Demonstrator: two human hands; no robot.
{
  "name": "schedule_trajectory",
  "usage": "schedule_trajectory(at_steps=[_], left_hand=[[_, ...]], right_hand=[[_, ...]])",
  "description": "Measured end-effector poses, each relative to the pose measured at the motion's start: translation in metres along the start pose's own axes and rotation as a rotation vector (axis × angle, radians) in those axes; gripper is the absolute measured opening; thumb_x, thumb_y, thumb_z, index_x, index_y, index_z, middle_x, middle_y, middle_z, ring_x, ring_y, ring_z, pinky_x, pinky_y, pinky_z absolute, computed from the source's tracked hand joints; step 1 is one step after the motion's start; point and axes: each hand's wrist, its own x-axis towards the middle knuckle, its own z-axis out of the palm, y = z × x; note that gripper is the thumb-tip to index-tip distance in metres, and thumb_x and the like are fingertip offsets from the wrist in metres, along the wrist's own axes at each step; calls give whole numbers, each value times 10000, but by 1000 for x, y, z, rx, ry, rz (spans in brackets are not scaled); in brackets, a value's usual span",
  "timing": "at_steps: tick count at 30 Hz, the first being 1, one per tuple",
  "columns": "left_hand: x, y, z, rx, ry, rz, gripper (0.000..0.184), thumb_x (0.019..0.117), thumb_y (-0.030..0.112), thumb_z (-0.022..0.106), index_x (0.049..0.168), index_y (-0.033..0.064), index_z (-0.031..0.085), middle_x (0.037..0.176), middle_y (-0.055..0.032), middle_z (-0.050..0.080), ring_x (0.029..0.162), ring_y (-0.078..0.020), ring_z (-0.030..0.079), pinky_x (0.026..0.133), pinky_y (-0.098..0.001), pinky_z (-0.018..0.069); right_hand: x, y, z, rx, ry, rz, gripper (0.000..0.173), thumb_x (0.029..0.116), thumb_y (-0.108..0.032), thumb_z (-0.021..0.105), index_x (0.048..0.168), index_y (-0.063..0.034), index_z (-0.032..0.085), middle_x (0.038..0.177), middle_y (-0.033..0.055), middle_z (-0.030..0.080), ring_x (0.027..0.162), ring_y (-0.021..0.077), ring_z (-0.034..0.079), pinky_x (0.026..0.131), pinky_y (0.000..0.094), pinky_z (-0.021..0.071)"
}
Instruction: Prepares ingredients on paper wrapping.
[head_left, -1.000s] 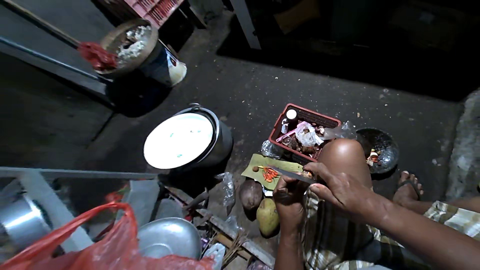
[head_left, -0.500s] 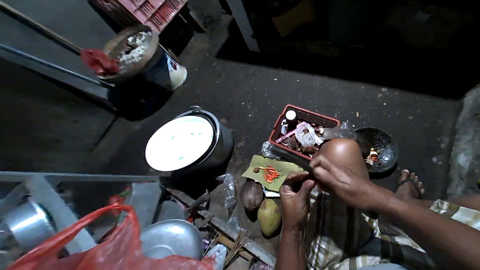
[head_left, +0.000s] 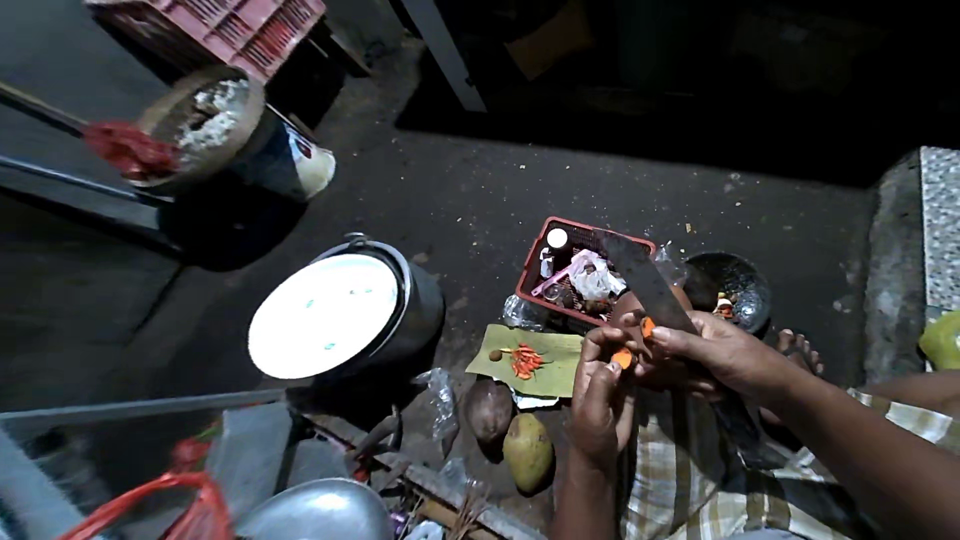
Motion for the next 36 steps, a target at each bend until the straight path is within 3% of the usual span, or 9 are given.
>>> schedule_trajectory(at_steps=[3, 6, 10, 14, 17, 22, 25, 32, 36], left_hand=[[-4, -3, 11, 206, 74, 27, 275, 980, 231, 672, 1185, 75, 577, 1060, 33, 652, 884, -33, 641, 766, -208, 555], [-6, -9, 17, 273, 164, 118, 217, 919, 80, 719, 1121, 57, 643, 1049, 45, 693, 929, -32, 672, 827, -231, 583], [-7, -16, 12, 260, 201, 262, 158, 943, 31, 669, 1073, 121, 677, 1032, 52, 699, 947, -32, 667, 834, -222, 571], [-9, -8, 9, 356, 234, 381, 143, 949, 183, 717, 1080, 158, 665, 1121, 34, 710, 984, -49, 686, 824, -212, 585], [-8, 0, -1, 517, 221, 484, 155, 951, 121, 704, 1091, 147, 643, 1115, 34, 720, 913, -33, 691, 777, -197, 588], [-13, 5, -15, 797, 184, 558, 191, 944, 111, 691, 1125, 142, 638, 1121, 96, 711, 1002, 19, 671, 840, -174, 575], [-15, 6, -15, 873, 200, 586, 218, 924, 74, 706, 1133, 69, 646, 1085, 75, 726, 923, 43, 667, 781, -147, 567], [-18, 6, -18, 879, 184, 663, 89, 969, 133, 681, 1055, 135, 656, 1063, 100, 711, 913, 46, 668, 803, -146, 571], [-17, 9, -22, 852, 154, 654, 90, 998, 185, 658, 1085, 165, 674, 1086, 99, 721, 930, 12, 690, 805, -170, 589]], right_hand=[[2, 9, 1, -245, 67, -209, 219, 1080, -197, 498, 1214, -105, 643, 855, -112, 640, 596, -64, 520, 523, 111, 446], [6, 24, 1, -504, 75, -427, 334, 1042, -123, 529, 1324, 19, 638, 1170, 26, 659, 919, -40, 612, 789, 124, 528], [10, 32, -1, -625, 20, -510, 387, 1032, -95, 507, 1383, 24, 615, 1229, 93, 663, 1084, 7, 609, 958, 160, 501], [6, 32, 1, -613, 5, -517, 481, 1115, -306, 417, 1435, 27, 550, 958, -9, 633, 757, -77, 514, 681, 95, 453], [-1, 25, -1, -798, 22, -518, 670, 1115, -515, 283, 1509, -17, 498, 890, 18, 648, 681, -24, 506, 624, 140, 456], [-10, 21, 8, -1059, 36, -527, 558, 1133, -409, 301, 1499, -58, 535, 900, 93, 698, 753, 130, 641, 733, 296, 564], [-9, 23, 11, -1109, 40, -500, 526, 1133, -393, 314, 1510, -99, 532, 971, 100, 728, 786, 153, 670, 737, 334, 570], [-4, 26, 13, -930, -4, -438, 470, 1132, -354, 348, 1435, -97, 597, 912, 37, 662, 754, 33, 576, 732, 192, 505], [-4, 20, 16, -700, -91, -259, 469, 1133, -373, 324, 1453, -129, 563, 791, -54, 527, 635, -23, 460, 581, 148, 410]])
